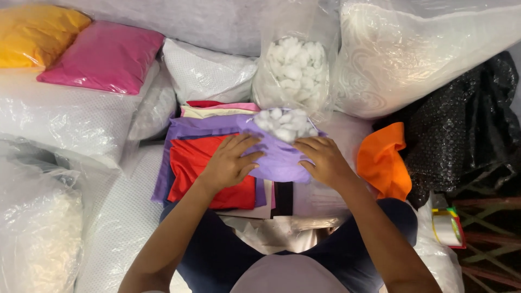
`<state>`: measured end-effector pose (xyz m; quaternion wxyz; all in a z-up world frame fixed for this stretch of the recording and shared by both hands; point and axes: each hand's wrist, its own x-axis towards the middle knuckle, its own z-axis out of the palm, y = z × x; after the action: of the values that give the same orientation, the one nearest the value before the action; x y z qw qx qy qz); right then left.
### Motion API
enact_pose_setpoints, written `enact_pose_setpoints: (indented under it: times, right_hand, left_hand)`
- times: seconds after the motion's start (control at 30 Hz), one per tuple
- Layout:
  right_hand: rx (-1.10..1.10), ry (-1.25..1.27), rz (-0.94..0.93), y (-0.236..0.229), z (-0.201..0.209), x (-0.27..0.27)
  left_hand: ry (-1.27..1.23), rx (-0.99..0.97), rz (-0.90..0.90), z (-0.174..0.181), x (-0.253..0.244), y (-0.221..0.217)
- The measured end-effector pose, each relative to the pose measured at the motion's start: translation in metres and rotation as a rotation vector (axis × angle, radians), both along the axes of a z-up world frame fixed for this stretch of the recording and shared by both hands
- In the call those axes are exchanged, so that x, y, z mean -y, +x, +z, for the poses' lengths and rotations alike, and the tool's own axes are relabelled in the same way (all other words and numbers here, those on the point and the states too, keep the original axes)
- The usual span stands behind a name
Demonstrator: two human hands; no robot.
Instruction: Filling a small purple fabric pouch with white synthetic stuffing material.
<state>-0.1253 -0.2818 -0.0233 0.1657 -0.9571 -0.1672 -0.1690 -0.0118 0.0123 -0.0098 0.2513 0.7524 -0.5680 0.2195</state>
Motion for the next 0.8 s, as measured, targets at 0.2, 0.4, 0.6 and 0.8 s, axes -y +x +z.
enact_pose_setpoints:
  times: [0.2,0.4,0.6,0.8]
  right_hand:
    - [0.191,-0.012,-0.177,0.020,-0.004,0.005]
    - [-0.138,0.233,-0.354,0.049,-0.030,0.028]
    - [-0.227,0.459,-0.446,0.070,-0.021,0.041]
    - [-0.253,0.433,-0.385,0.080,-0.054,0.056]
  left_hand:
    - [0.083,0.068,0.114,0.006,0.031,0.030]
    - [0.345,-0.125,0.174,0.000,0.062,0.060]
    - [0.348,-0.250,0.247,-0.012,0.089,0.092]
    - [0.465,-0.280,0.150,-0.010,0.099,0.099]
